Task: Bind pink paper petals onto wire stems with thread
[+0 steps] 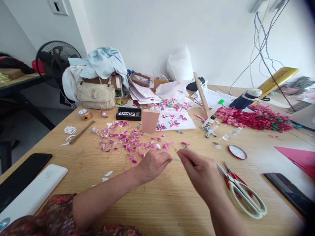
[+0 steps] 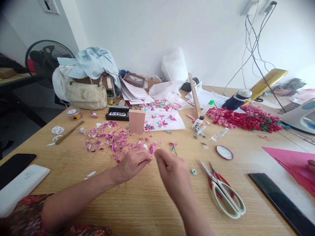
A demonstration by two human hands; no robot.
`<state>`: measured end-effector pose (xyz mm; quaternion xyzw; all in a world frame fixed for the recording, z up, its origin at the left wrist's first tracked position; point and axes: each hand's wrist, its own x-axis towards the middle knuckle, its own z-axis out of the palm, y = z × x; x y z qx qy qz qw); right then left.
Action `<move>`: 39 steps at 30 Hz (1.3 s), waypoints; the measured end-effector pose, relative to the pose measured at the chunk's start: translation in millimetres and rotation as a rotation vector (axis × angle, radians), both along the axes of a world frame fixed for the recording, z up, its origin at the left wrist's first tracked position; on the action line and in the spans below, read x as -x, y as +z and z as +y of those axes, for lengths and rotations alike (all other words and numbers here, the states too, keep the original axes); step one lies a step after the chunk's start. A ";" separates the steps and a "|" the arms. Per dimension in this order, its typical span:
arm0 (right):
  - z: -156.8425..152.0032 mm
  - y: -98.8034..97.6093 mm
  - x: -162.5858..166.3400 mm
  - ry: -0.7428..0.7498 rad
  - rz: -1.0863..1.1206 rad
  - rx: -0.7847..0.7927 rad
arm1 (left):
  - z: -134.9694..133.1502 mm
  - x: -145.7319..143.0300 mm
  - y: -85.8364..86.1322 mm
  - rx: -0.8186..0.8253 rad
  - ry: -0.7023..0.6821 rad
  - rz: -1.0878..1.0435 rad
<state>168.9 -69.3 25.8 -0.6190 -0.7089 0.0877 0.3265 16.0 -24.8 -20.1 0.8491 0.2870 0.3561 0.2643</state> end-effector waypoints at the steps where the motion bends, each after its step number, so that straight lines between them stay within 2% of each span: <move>1: 7.8 1.1 -6.9 -0.010 0.065 0.025 | -1.4 0.8 1.0 0.015 -0.012 -0.025; 3: 21.5 -4.9 -17.1 0.037 0.267 0.136 | -3.3 2.4 4.0 0.092 -0.020 -0.106; 8: 27.3 -43.0 -15.1 0.209 0.920 0.609 | -3.0 3.5 10.7 0.453 -0.005 -0.382; 12: 15.5 -60.2 -0.1 0.275 1.218 0.713 | -2.7 0.7 11.8 0.687 -0.007 -0.650; 17: 14.3 -62.2 6.9 0.299 1.206 0.698 | -7.2 -1.1 12.8 0.955 -0.052 -0.777; 22: 21.7 -63.4 0.8 0.251 1.131 0.619 | -10.9 0.6 19.4 1.076 -0.127 -0.823; 27: 22.7 -56.8 0.8 0.265 1.184 0.633 | -9.2 2.2 24.1 1.083 -0.163 -0.875; 31: 19.7 -50.6 5.0 0.263 1.272 0.648 | -6.8 5.7 22.5 1.061 -0.126 -0.920; 39: 18.4 -60.2 9.2 0.281 1.333 0.667 | -3.0 8.3 15.9 1.137 -0.203 -0.974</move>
